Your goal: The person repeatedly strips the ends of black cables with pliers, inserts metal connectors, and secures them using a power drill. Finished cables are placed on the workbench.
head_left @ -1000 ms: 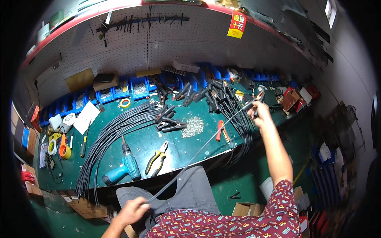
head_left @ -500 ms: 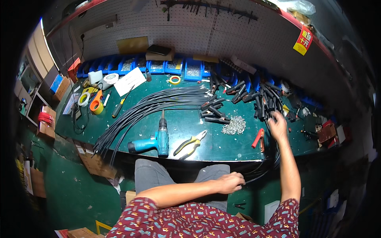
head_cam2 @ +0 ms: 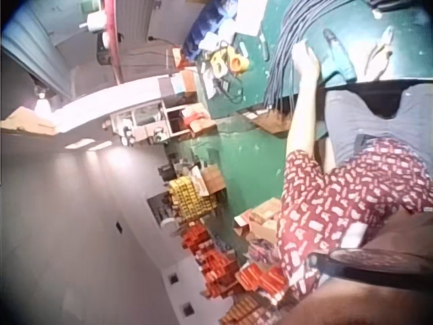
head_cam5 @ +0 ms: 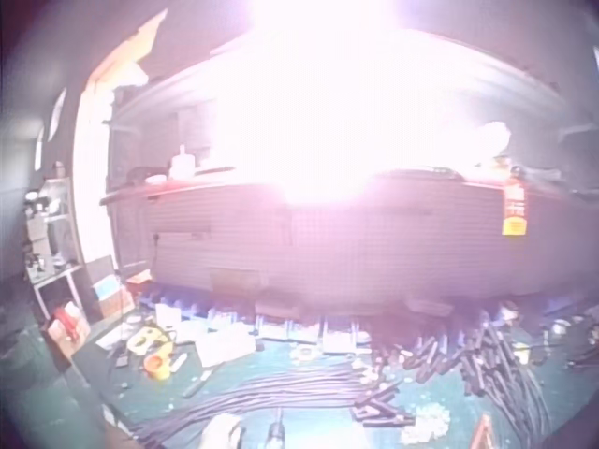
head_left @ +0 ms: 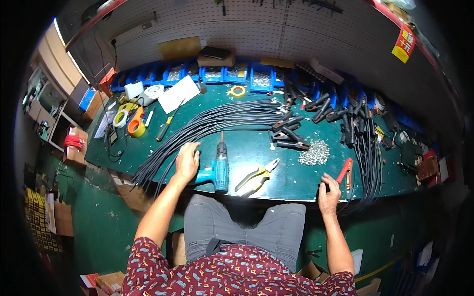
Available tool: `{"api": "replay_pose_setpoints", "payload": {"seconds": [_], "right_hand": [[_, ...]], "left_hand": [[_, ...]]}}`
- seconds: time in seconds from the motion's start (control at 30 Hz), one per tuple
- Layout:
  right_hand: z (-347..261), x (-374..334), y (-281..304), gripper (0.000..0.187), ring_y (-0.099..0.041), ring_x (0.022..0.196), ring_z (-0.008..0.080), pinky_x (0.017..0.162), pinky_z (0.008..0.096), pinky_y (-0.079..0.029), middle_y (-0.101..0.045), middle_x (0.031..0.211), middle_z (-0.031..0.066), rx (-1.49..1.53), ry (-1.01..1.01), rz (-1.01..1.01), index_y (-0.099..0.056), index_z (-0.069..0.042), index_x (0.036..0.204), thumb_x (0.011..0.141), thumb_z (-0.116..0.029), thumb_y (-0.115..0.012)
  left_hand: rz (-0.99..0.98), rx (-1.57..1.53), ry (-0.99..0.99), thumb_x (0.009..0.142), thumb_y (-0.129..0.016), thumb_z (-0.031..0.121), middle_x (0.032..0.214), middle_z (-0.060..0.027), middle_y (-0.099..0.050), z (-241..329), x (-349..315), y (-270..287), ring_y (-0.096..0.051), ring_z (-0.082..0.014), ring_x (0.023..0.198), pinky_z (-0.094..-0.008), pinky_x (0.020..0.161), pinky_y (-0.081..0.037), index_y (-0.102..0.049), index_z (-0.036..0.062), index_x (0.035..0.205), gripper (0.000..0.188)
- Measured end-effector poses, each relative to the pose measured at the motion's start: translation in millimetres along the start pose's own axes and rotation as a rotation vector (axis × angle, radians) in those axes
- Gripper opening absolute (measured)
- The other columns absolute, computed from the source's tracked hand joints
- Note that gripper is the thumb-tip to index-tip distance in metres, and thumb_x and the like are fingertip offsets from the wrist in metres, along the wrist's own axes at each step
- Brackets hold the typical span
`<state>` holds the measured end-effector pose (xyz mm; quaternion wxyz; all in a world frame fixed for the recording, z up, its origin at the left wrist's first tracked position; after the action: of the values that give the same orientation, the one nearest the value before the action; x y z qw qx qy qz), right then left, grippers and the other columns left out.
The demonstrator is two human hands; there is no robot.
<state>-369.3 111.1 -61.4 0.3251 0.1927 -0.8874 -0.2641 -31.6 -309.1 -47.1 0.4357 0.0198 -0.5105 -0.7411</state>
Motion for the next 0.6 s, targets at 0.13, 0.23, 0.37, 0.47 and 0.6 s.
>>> {"api": "replay_pose_setpoints", "payload": {"seconds": [0.13, 0.23, 0.37, 0.47, 0.6], "right_hand": [[-33, 40, -39, 0.016, -0.066, 0.112, 0.0352, 0.101, 0.0425, -0.051, -0.073, 0.117, 0.019, 0.048, 0.041, -0.063, -0.073, 0.001, 0.1, 0.086, -0.003, -0.064], [-56, 52, -72, 0.017, -0.068, 0.111, 0.0332, 0.1, 0.0407, -0.051, -0.074, 0.115, 0.0187, 0.197, 0.015, -0.135, -0.074, 0.001, 0.1, 0.087, -0.006, -0.066], [-94, 37, -101, 0.017, -0.072, 0.105, 0.0285, 0.093, 0.037, -0.055, -0.074, 0.114, 0.0189, 0.376, -0.055, -0.191, -0.074, 0.003, 0.103, 0.089, -0.004, -0.065], [-113, 17, -114, 0.017, -0.072, 0.103, 0.0263, 0.09, 0.0347, -0.057, -0.074, 0.114, 0.019, 0.448, -0.025, -0.208, -0.073, 0.004, 0.104, 0.09, -0.002, -0.065], [-124, 2, -147, 0.018, -0.07, 0.108, 0.024, 0.096, 0.035, -0.054, -0.074, 0.114, 0.0167, 0.52, -0.156, -0.334, -0.074, 0.003, 0.108, 0.092, -0.001, -0.066]], "left_hand": [[-0.031, 0.135, 0.136, 0.089, -0.068, 0.005, 0.12, -0.0169, -0.065, -42, 28, -18, -0.06, -0.0381, 0.115, -0.0461, 0.098, -0.05, -0.066, 0.0027, 0.122, 0.033], [-0.073, 0.326, 0.203, 0.087, -0.074, 0.013, 0.117, -0.0175, -0.064, -65, 43, -37, -0.061, -0.0365, 0.113, -0.0477, 0.094, -0.051, -0.067, 0.0057, 0.118, 0.032], [-0.199, 0.345, 0.245, 0.089, -0.072, 0.019, 0.108, -0.0191, -0.064, -75, 62, -49, -0.064, -0.0372, 0.105, -0.0496, 0.088, -0.053, -0.067, 0.0049, 0.102, 0.019], [-0.137, 0.303, 0.16, 0.089, -0.073, 0.02, 0.112, -0.0173, -0.065, -51, 84, -31, -0.062, -0.0359, 0.107, -0.048, 0.09, -0.052, -0.068, 0.0069, 0.103, 0.02], [-0.131, 0.42, 0.143, 0.09, -0.07, 0.017, 0.113, -0.0145, -0.064, -84, 98, -38, -0.06, -0.035, 0.111, -0.0494, 0.091, -0.05, -0.068, 0.0091, 0.111, 0.023]]}}
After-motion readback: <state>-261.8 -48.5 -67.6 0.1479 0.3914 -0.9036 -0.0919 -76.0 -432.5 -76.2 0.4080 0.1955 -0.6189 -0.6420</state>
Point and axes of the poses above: each hand's wrist, its own x-axis towards the middle knuckle, its own y-axis out of the back of the hand, z = x × y, the point moved 10 cm from there along x, towards the middle knuckle
